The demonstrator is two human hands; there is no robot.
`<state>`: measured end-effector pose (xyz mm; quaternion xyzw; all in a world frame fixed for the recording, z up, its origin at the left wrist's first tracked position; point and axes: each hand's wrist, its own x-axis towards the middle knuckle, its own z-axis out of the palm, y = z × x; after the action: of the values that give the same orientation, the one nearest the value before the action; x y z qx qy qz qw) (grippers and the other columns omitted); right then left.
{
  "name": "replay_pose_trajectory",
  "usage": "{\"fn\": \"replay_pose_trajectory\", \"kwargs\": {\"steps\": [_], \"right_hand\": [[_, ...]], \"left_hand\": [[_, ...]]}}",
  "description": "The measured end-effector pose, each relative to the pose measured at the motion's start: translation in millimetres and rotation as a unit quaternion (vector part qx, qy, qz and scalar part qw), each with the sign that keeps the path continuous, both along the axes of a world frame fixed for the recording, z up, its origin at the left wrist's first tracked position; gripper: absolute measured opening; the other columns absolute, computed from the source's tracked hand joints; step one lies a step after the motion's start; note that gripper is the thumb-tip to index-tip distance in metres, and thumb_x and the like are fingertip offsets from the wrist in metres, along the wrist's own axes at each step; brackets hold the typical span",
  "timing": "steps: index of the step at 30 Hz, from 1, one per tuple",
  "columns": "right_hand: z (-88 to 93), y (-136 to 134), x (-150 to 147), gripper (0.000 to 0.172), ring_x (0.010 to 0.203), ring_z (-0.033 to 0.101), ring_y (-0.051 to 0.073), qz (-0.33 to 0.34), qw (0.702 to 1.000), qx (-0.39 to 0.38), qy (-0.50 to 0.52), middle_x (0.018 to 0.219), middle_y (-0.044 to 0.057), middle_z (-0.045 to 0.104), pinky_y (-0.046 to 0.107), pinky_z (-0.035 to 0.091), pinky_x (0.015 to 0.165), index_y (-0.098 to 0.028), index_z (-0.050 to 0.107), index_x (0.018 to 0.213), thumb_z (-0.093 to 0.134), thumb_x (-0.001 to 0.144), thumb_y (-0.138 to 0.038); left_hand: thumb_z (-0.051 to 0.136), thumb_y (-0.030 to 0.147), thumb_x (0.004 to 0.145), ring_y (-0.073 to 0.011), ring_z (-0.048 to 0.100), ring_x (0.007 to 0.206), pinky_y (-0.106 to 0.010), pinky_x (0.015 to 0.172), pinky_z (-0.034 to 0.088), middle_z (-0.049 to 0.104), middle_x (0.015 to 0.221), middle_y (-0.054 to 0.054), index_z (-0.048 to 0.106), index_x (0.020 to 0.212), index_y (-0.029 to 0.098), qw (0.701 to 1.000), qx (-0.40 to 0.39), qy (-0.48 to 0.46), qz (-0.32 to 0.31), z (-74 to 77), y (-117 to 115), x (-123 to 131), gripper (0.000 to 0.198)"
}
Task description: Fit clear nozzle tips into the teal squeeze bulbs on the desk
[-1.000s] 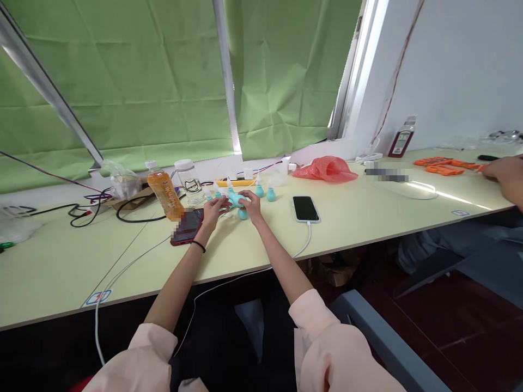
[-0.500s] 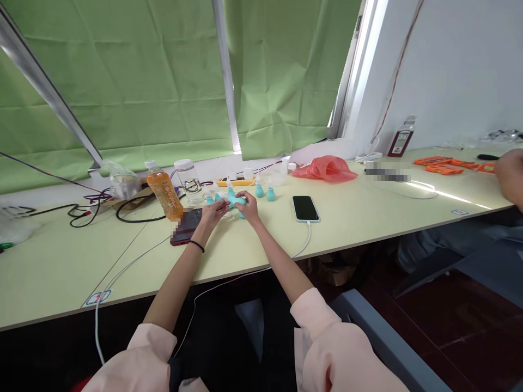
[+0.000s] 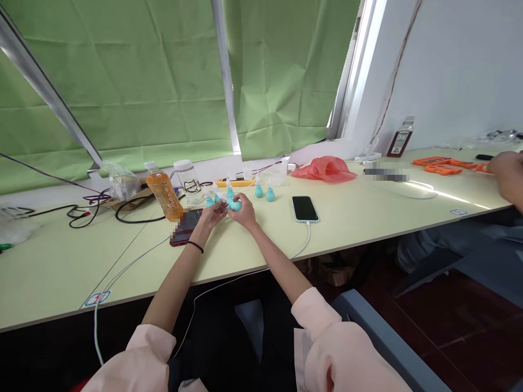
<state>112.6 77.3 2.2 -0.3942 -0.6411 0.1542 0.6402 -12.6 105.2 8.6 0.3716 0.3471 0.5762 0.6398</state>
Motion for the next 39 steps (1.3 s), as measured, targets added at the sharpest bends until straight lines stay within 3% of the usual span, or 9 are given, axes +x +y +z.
{"fn": "replay_pose_trajectory", "kwargs": {"steps": [19, 22, 29, 36, 39], "right_hand": [[0.1, -1.7, 2.3, 0.019, 0.048, 0.029, 0.009, -0.083, 0.994, -0.015, -0.070, 0.056, -0.005, 0.029, 0.020, 0.024, 0.047, -0.021, 0.029, 0.062, 0.048, 0.058, -0.024], [-0.5, -2.5, 1.4, 0.019, 0.047, 0.028, 0.009, -0.095, 0.992, -0.012, -0.086, 0.055, -0.006, 0.030, 0.020, 0.023, 0.047, -0.021, 0.030, 0.063, 0.048, 0.057, -0.023], [-4.2, -2.7, -2.5, 0.013, 0.056, 0.035, 0.013, -0.161, 0.980, -0.009, -0.119, 0.059, -0.002, 0.036, 0.022, 0.020, 0.049, -0.021, 0.035, 0.066, 0.046, 0.058, -0.022], [-5.0, -0.5, 0.0, 0.012, 0.061, 0.037, 0.015, -0.212, 0.969, -0.011, -0.127, 0.061, -0.001, 0.037, 0.022, 0.020, 0.049, -0.021, 0.035, 0.066, 0.044, 0.058, -0.020], [-4.9, 1.0, 0.9, 0.013, 0.053, 0.034, 0.012, -0.214, 0.969, -0.016, -0.125, 0.057, -0.004, 0.034, 0.021, 0.021, 0.048, -0.021, 0.033, 0.067, 0.043, 0.059, -0.022]], "left_hand": [[0.057, 0.012, 0.068, -0.0079, 0.053, 0.057, -0.022, 0.061, 0.045, 0.056, 0.061, -0.002, 0.058, 0.067, 0.011, 0.992, 0.041, 0.038, -0.115, -1.5, -0.4, 0.1, 0.002], [0.053, 0.014, 0.074, -0.0079, 0.053, 0.059, -0.023, 0.061, 0.045, 0.056, 0.065, -0.002, 0.057, 0.071, 0.010, 0.991, 0.036, 0.058, -0.114, -2.0, 2.6, -1.1, 0.006], [0.045, 0.027, 0.080, -0.0157, 0.053, 0.084, -0.034, 0.071, 0.046, 0.052, 0.100, -0.007, 0.048, 0.103, 0.012, 0.989, 0.033, 0.113, -0.091, -0.8, 2.8, 1.7, 0.027], [0.044, 0.028, 0.080, -0.0162, 0.052, 0.086, -0.036, 0.071, 0.045, 0.051, 0.102, -0.007, 0.047, 0.104, 0.013, 0.988, 0.065, 0.142, -0.022, -0.9, 3.8, -0.7, 0.028], [0.052, 0.024, 0.076, -0.0132, 0.054, 0.075, -0.030, 0.067, 0.045, 0.056, 0.087, -0.006, 0.053, 0.091, 0.010, 0.987, 0.084, 0.137, -0.017, 0.4, 2.5, -2.1, 0.021]]}}
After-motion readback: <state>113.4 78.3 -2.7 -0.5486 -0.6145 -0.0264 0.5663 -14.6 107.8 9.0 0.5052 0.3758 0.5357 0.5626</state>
